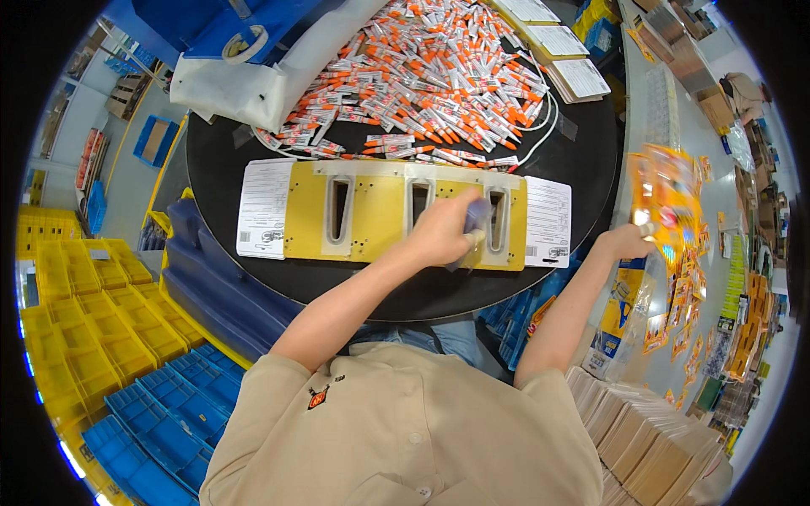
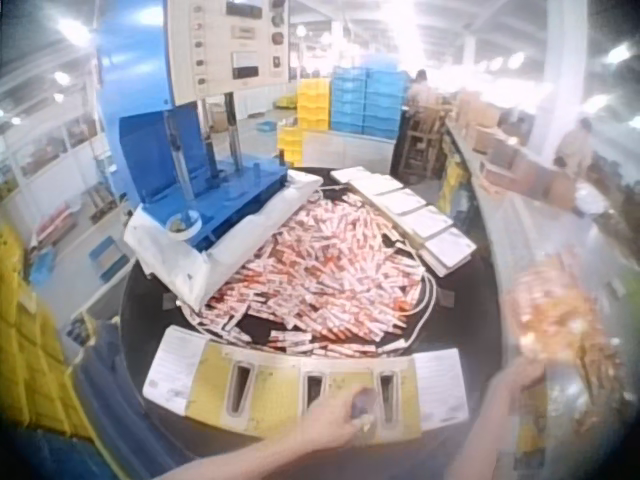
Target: The person repeatedly picks up small orange-handled knives from a pile, places them into yellow cardboard packaging inserts, and stacks the completed packages on the table. The process is continuous and repetitive throughout the clip.
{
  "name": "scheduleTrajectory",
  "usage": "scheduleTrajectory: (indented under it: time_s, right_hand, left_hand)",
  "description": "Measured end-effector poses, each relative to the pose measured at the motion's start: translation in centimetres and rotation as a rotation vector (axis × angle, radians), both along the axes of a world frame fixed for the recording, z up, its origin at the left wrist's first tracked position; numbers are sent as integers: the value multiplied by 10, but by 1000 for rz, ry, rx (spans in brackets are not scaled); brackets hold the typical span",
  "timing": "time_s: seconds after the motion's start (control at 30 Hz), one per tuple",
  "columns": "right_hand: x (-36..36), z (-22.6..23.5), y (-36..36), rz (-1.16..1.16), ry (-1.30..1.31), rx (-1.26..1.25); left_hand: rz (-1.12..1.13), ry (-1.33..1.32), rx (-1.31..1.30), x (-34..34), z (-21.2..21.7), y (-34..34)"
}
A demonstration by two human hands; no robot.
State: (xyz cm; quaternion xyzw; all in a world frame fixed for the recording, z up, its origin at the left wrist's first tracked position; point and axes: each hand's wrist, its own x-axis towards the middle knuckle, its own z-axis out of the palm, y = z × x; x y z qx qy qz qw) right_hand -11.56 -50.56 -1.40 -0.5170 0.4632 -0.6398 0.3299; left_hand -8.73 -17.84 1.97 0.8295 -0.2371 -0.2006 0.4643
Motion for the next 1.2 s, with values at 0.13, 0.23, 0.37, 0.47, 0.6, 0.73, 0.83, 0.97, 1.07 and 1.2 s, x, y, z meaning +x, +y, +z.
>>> scheduleTrajectory:
  time_s: [0.13,0.23,0.37,0.47,0.6,0.73,0.83,0.97,1.07,1.2]
  right_hand:
    - [55,-12,-8,569,-26,-90]
    - [138,-47,30,1100,300,46]
    - [227,-84,56,1021,1300,-403]
    - [255,-80,51,1045,1385,-331]
    - [213,-37,46,1193,1230,-149]
    - [91,0,77,1403,716,41]
    - [13,5,119,1522,739,-40]
    - [-9,6,141,1457,909,-139]
    - [28,0,137,1349,942,-269]
    - [109,-35,146,1192,735,-531]
  left_hand:
    - [-32,-16,153,5,-28,-46]
    - [-23,-36,247,13,-31,-63]
    - [30,-106,463,19,-27,-74]
    - [75,-121,558,19,-24,-68]
    - [131,-30,254,17,-21,-33]
    - [252,158,-97,19,-23,4]
    - [261,-4,101,24,-27,21]
    - [255,-54,231,30,-31,31]
    - [279,-135,409,35,-30,36]
    - [304,-147,551,34,-27,50]
